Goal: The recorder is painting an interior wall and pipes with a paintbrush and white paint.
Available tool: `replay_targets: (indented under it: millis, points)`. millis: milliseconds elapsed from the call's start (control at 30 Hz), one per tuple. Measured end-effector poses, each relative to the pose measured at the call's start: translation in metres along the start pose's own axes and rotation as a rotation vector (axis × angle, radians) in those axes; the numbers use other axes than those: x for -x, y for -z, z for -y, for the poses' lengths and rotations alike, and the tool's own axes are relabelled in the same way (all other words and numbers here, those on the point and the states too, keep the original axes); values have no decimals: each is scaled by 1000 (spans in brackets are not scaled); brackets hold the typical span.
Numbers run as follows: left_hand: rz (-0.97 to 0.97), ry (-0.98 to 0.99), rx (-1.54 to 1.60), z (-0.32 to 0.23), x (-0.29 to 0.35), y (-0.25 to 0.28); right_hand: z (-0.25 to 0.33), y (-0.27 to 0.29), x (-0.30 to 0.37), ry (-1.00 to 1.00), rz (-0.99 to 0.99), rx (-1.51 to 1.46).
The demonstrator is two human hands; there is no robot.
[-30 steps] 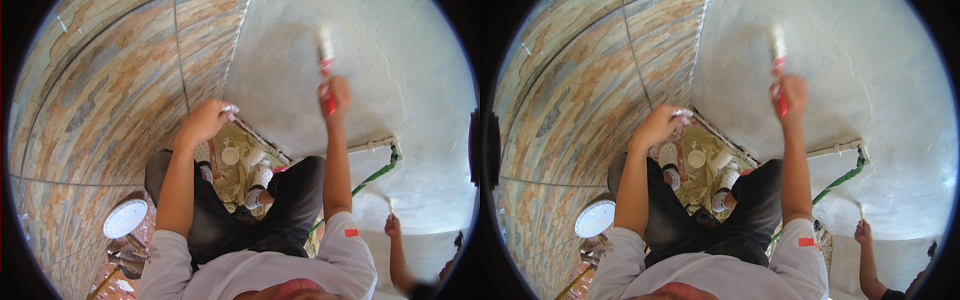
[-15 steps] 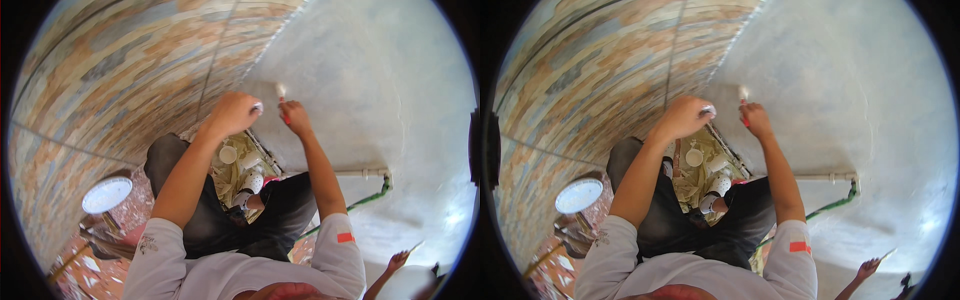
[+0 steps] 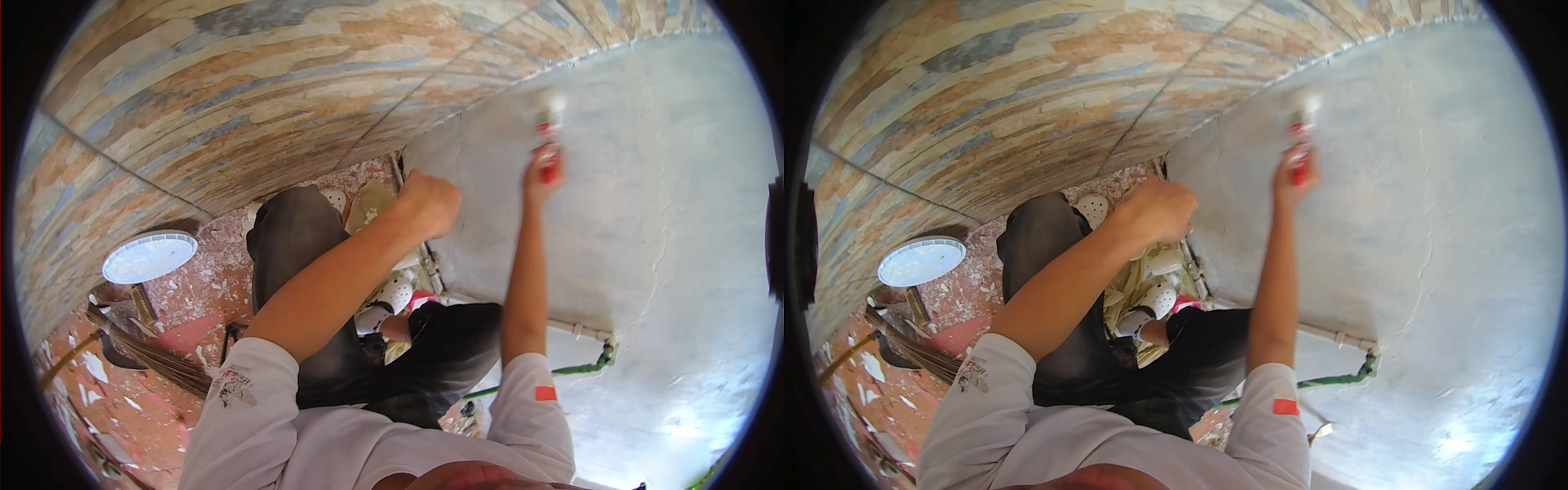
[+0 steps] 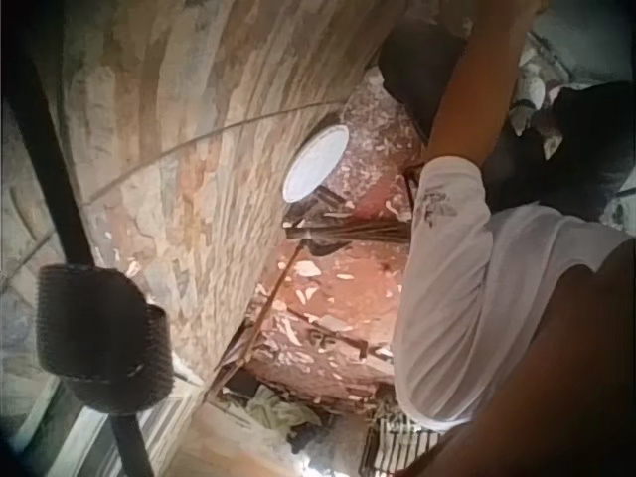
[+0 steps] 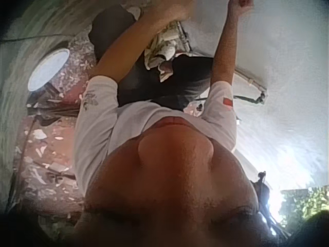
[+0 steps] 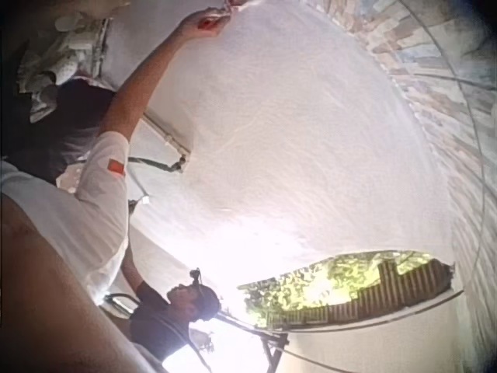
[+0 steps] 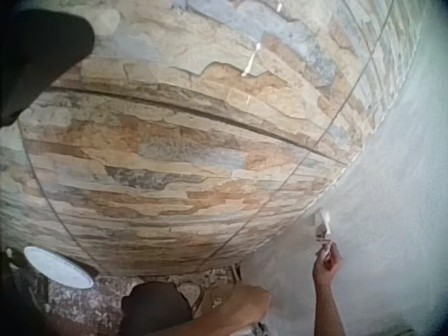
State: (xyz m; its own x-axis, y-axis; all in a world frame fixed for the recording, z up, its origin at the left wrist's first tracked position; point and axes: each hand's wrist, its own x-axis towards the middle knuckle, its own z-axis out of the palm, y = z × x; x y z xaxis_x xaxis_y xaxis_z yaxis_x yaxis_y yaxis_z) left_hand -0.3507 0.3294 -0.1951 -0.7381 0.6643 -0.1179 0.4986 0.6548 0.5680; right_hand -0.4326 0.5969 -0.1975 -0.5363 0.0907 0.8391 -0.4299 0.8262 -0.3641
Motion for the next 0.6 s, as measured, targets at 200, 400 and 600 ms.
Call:
replay_targets:
  millis: [200,400,600]
  points:
    - [88,96,-13,3,17,-4,-38,-66,122,-290,594,183]
    - [31,117,43,-1,13,1,25,-23,-10,429,323,508]
    - [95,21,74,-16,4,1,27,0,-50,433,84,394]
